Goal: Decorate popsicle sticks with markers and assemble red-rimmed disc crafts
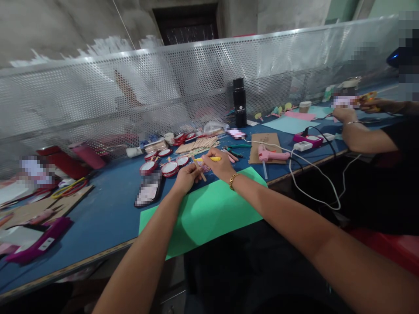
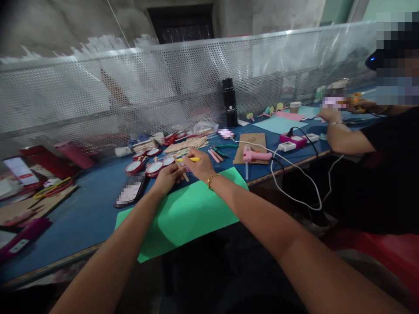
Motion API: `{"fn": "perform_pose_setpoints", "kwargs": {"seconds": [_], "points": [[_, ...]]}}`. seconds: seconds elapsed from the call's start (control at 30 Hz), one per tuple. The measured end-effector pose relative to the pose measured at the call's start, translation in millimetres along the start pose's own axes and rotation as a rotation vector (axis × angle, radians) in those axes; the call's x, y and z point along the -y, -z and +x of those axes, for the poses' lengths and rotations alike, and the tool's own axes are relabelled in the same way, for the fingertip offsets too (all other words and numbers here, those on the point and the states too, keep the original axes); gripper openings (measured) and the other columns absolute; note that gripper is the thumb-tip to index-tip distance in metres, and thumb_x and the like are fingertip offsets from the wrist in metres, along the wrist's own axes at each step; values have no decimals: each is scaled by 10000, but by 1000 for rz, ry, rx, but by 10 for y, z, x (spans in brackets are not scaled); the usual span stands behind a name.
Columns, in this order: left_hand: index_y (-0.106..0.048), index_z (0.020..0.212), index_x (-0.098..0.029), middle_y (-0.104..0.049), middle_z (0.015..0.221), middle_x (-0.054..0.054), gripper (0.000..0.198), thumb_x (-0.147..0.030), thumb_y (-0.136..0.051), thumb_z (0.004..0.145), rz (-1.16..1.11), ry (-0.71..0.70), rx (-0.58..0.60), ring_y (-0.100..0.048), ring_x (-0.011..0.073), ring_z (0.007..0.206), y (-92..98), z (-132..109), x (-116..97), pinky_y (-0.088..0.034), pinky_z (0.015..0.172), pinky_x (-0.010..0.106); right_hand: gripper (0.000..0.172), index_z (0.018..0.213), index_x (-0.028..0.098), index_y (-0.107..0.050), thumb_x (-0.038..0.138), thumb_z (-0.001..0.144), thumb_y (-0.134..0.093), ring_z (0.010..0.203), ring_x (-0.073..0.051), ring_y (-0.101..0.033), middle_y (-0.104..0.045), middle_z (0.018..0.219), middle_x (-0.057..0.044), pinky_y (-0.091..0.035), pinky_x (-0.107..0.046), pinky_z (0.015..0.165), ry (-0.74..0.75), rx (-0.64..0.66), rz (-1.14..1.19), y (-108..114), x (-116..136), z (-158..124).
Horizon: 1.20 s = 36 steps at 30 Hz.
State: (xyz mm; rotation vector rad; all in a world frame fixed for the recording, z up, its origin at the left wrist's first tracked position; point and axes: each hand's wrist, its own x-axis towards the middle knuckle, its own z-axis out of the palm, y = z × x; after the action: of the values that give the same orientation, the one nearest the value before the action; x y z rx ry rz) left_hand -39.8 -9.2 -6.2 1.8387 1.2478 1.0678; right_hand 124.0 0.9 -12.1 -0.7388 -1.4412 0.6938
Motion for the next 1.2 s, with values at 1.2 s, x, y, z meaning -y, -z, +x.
{"fn": "perform_pose_setpoints", "kwargs": {"seconds": [1.2], "points": [[-572, 599, -196, -554, 491, -30, 400, -530, -749, 729, 40, -2, -4, -432, 102, 423, 9, -15, -49, -325, 438, 237, 229, 630, 233, -494, 350, 802, -590, 609, -138, -496, -542, 600, 50, -404, -263, 599, 14, -8, -57, 16, -33, 6]]}}
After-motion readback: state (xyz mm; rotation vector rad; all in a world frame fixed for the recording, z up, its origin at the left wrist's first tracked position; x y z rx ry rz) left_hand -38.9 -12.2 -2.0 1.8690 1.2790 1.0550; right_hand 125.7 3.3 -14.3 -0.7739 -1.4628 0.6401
